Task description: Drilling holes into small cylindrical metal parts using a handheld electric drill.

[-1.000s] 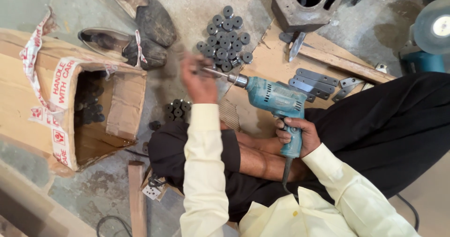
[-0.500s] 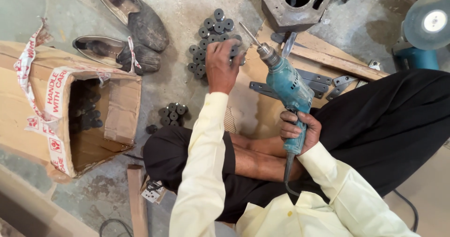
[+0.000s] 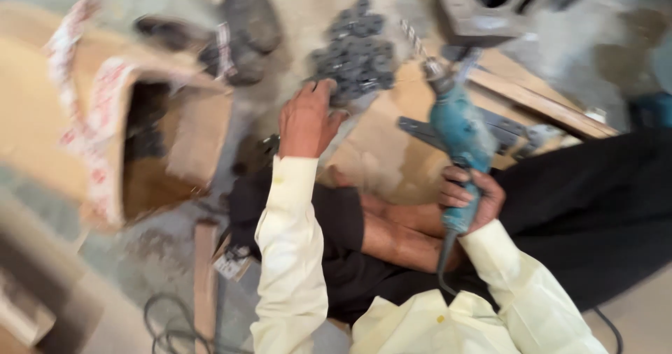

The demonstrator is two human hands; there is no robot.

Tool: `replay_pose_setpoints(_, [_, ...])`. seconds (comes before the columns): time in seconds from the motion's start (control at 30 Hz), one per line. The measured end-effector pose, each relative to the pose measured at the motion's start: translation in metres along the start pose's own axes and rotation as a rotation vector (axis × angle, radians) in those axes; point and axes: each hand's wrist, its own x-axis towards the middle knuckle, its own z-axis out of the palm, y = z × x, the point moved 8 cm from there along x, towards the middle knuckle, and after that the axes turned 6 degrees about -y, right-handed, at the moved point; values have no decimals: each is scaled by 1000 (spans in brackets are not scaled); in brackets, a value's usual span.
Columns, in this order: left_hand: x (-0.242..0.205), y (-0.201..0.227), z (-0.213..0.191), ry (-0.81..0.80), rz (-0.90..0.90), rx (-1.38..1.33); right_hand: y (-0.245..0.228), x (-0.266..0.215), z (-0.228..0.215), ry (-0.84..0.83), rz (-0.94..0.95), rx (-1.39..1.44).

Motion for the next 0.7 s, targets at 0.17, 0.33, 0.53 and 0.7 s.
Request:
replay_pose_setpoints(0.17, [-98, -112, -63, 75, -366, 63, 12, -2, -9, 40, 98, -17])
replay_pose_setpoints(0.33, [-168, -265, -55, 128, -711, 89, 11, -4, -13, 80, 102, -167])
replay_pose_setpoints(0.53, [-175, -391, -21, 277, -1000, 112, 11, -5, -15, 97, 83, -209])
replay_pose_setpoints(0.7, [-123, -433, -21, 514, -832, 262, 16, -1, -8, 106, 42, -242])
